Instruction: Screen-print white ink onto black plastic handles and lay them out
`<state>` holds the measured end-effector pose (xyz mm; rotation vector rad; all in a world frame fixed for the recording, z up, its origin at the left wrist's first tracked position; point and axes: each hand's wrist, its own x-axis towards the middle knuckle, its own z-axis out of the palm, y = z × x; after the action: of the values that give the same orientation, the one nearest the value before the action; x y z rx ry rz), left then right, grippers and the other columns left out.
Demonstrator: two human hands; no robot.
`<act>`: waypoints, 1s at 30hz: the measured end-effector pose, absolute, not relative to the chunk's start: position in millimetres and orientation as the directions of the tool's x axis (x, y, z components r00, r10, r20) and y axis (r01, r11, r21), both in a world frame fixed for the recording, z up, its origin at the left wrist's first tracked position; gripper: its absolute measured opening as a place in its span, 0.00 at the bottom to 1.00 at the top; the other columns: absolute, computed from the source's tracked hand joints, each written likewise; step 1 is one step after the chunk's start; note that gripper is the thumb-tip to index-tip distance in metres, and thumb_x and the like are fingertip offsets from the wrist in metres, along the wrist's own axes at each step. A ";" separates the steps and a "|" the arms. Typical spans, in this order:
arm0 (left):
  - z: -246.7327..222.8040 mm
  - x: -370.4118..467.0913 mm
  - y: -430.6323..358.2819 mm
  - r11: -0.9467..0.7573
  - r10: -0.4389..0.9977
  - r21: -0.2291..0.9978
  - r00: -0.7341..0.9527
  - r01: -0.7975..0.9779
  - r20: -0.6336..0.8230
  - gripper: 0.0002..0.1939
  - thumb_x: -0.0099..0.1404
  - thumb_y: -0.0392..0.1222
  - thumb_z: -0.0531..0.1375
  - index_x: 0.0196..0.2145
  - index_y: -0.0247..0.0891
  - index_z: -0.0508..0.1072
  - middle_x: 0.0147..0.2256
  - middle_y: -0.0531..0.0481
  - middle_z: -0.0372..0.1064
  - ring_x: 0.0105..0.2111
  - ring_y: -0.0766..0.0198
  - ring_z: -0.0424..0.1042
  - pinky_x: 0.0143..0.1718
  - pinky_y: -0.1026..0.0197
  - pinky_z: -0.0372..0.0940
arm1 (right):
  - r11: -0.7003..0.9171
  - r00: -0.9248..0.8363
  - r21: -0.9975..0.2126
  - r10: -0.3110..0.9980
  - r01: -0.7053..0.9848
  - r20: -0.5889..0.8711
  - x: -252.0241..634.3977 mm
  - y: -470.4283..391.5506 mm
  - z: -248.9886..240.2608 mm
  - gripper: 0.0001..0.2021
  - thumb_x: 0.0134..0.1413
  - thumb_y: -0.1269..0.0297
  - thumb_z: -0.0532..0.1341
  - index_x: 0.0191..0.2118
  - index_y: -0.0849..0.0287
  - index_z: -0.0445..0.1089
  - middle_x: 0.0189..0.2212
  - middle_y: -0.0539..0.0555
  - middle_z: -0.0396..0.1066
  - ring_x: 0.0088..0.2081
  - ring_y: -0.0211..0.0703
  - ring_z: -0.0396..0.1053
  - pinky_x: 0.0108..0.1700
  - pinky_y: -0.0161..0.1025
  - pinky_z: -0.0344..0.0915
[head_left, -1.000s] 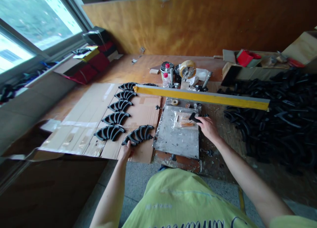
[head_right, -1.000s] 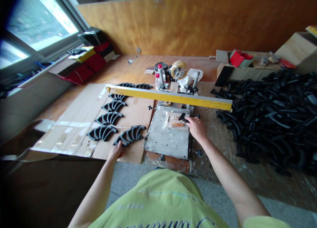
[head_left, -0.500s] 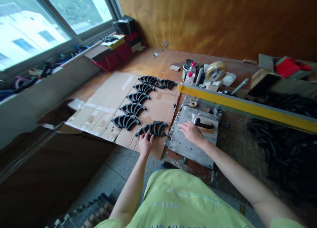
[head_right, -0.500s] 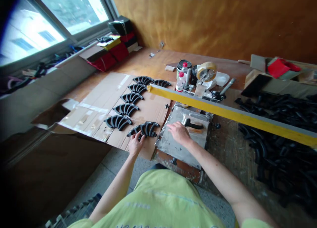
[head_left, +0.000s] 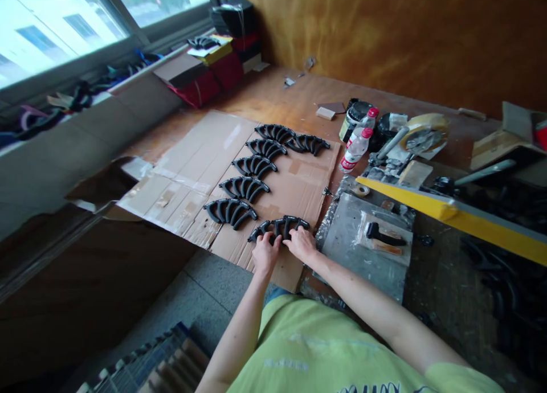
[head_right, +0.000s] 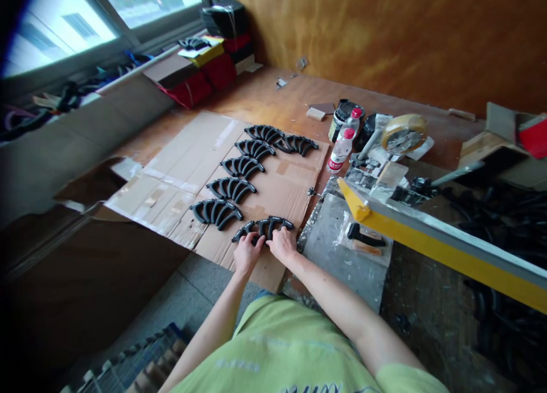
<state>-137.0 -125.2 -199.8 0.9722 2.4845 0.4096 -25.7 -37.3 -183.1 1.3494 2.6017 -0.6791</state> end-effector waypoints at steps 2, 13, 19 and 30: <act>-198.2 -138.2 -122.7 0.719 0.690 0.411 -0.646 0.561 -0.325 0.24 0.64 0.61 0.53 0.48 0.44 0.74 0.45 0.41 0.69 0.37 0.51 0.73 0.36 0.55 0.63 | 0.444 -0.550 -0.342 0.761 0.828 -0.343 -30.4 -35.3 -187.2 0.18 0.54 0.52 0.63 0.44 0.61 0.74 0.42 0.66 0.71 0.41 0.54 0.73 0.41 0.43 0.68; -180.1 -139.8 -14.9 0.610 0.763 0.528 -0.619 0.591 -0.189 0.17 0.64 0.53 0.56 0.47 0.45 0.74 0.44 0.47 0.69 0.37 0.59 0.73 0.36 0.60 0.64 | 0.285 -0.386 -0.386 0.897 0.878 -0.216 -34.3 61.1 -175.3 0.14 0.54 0.61 0.61 0.45 0.60 0.76 0.41 0.61 0.69 0.42 0.46 0.70 0.47 0.37 0.64; -183.0 -168.0 115.1 0.452 0.883 0.522 -0.446 0.723 -0.147 0.18 0.65 0.53 0.56 0.48 0.44 0.74 0.48 0.45 0.68 0.41 0.58 0.73 0.42 0.59 0.65 | 0.202 -0.255 -0.320 0.958 0.925 -0.133 -50.1 169.4 -172.3 0.16 0.53 0.61 0.61 0.45 0.61 0.76 0.40 0.63 0.72 0.45 0.49 0.70 0.47 0.39 0.64; -207.2 -199.1 171.3 0.370 0.921 0.482 -0.381 0.794 -0.080 0.25 0.65 0.48 0.57 0.58 0.41 0.66 0.56 0.39 0.62 0.47 0.54 0.72 0.46 0.57 0.65 | 0.133 -0.224 -0.440 0.961 0.888 -0.161 -72.0 214.5 -202.7 0.24 0.55 0.62 0.62 0.58 0.61 0.64 0.46 0.65 0.70 0.49 0.51 0.69 0.49 0.42 0.65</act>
<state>-199.1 171.3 -207.2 1.5038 2.3007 0.5278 -72.0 214.5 -202.7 2.0467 2.4790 -0.7543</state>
